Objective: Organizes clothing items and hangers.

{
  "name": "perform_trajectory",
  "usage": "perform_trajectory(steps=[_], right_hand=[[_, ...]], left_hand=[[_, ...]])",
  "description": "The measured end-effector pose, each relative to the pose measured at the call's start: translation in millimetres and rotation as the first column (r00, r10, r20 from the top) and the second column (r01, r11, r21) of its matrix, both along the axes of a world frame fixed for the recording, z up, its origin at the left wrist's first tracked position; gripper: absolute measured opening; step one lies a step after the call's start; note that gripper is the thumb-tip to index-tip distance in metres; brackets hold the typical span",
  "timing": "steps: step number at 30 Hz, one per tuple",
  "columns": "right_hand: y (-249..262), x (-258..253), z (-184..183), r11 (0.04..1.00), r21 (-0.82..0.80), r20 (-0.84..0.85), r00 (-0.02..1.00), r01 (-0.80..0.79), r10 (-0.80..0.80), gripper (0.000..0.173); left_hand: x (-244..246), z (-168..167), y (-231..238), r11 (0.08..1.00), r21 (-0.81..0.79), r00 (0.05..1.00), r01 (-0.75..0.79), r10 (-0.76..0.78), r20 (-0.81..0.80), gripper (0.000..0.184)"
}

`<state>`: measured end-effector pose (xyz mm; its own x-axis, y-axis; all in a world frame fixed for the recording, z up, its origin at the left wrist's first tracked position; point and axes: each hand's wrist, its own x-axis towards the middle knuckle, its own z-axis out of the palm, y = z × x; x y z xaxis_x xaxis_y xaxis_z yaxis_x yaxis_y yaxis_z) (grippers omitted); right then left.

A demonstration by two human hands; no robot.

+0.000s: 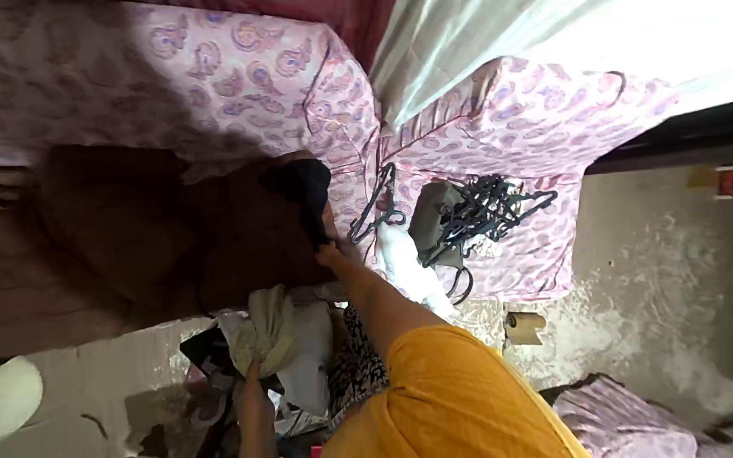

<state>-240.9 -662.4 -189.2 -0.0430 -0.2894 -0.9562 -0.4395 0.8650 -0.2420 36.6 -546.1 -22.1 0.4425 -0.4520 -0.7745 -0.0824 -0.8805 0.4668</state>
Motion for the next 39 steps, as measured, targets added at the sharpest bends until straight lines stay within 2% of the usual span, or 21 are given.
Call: perform_trajectory(steps=[2, 5, 7, 9, 11, 12, 14, 16, 17, 19, 21, 22, 23, 25, 27, 29, 31, 33, 35, 37, 39], right_hand=[[-12, -6, 6, 0.998, -0.042, 0.075, 0.996, -0.040, 0.044, 0.046], [-8, 3, 23, 0.963, -0.268, 0.239, 0.970, 0.021, 0.045, 0.044], [11, 21, 50, 0.886, -0.459, 0.372, 0.920, 0.065, 0.125, 0.038], [31, 41, 90, 0.773, -0.630, 0.455, 0.843, 0.076, 0.287, 0.030], [51, 53, 130, 0.678, -0.725, 0.491, 0.784, 0.126, 0.379, 0.027], [59, 54, 142, 0.658, -0.735, 0.519, 0.760, 0.164, 0.391, 0.028], [71, 52, 147, 0.642, -0.733, 0.563, 0.731, 0.226, 0.385, 0.028], [76, 47, 146, 0.674, -0.706, 0.582, 0.721, 0.219, 0.375, 0.028], [77, 45, 143, 0.704, -0.680, 0.593, 0.718, 0.205, 0.364, 0.028], [75, 35, 140, 0.807, -0.564, 0.659, 0.684, 0.173, 0.314, 0.031], [71, 24, 136, 0.917, -0.334, 0.741, 0.662, 0.218, 0.113, 0.033], [72, 19, 124, 0.933, -0.221, 0.741, 0.670, 0.286, -0.030, 0.034], [75, 16, 105, 0.918, -0.154, 0.683, 0.710, 0.367, -0.169, 0.034], [75, 6, 66, 0.911, -0.167, 0.401, 0.870, 0.377, -0.286, 0.036], [70, 1, 30, 0.924, -0.159, 0.132, 0.935, 0.349, -0.330, 0.056], [58, 5, 6, 0.946, -0.113, 0.013, 0.953, 0.303, -0.303, 0.077], [42, 16, -5, 0.983, -0.074, -0.036, 0.985, 0.166, -0.169, 0.075], [24, 23, -8, 0.996, -0.035, -0.011, 0.997, 0.077, -0.077, 0.059], [11, 25, -12, 0.995, -0.049, 0.041, 0.996, 0.084, -0.082, 0.052], [9, 23, -7, 0.973, -0.123, 0.163, 0.971, 0.195, -0.174, 0.053], [15, 14, 19, 0.926, -0.135, 0.353, 0.890, 0.353, -0.289, 0.047]], left_hand=[[-12, -14, -13, 0.999, 0.002, 0.999, 0.037, -0.037, 0.018, 0.051], [-26, -30, -28, 0.997, 0.013, 0.997, 0.081, -0.081, 0.004, 0.052], [-42, -36, -38, 0.997, 0.035, 0.996, 0.076, -0.074, -0.043, 0.052], [-57, -36, -47, 0.998, 0.026, 0.991, 0.050, -0.047, -0.125, 0.048], [-67, -32, -49, 0.998, -0.055, 0.962, 0.039, -0.052, -0.269, 0.044], [-70, -28, -49, 0.994, -0.106, 0.927, 0.025, -0.063, -0.371, 0.048], [-72, -22, -48, 0.987, -0.159, 0.822, -0.016, -0.078, -0.564, 0.056], [-69, -22, -45, 0.990, -0.142, 0.736, 0.003, -0.098, -0.670, 0.046], [-68, -23, -45, 0.992, -0.118, 0.744, 0.044, -0.112, -0.659, 0.037], [-72, -27, -46, 0.994, -0.052, 0.845, 0.098, -0.110, -0.523, 0.026], [-73, -35, -47, 0.997, -0.025, 0.929, 0.067, -0.071, -0.364, 0.033], [-72, -37, -49, 0.999, -0.022, 0.948, 0.048, -0.052, -0.315, 0.040], [-71, -38, -50, 0.999, -0.022, 0.958, 0.034, -0.039, -0.283, 0.044], [-69, -35, -52, 0.999, -0.020, 0.972, 0.033, -0.036, -0.234, 0.045], [-67, -29, -52, 0.999, -0.011, 0.977, 0.049, -0.050, -0.210, 0.047], [-67, -29, -49, 0.998, -0.008, 0.978, 0.060, -0.060, -0.200, 0.049], [-64, -31, -45, 0.998, -0.002, 0.978, 0.062, -0.061, -0.197, 0.051], [-61, -30, -40, 0.999, -0.018, 0.983, 0.049, -0.052, -0.175, 0.049], [-55, -23, -36, 0.998, -0.039, 0.990, 0.057, -0.061, -0.127, 0.049], [-46, -9, -30, 0.994, -0.056, 0.993, 0.092, -0.096, -0.066, 0.051], [-35, 7, -25, 0.990, -0.083, 0.993, 0.118, -0.118, -0.002, 0.053]])
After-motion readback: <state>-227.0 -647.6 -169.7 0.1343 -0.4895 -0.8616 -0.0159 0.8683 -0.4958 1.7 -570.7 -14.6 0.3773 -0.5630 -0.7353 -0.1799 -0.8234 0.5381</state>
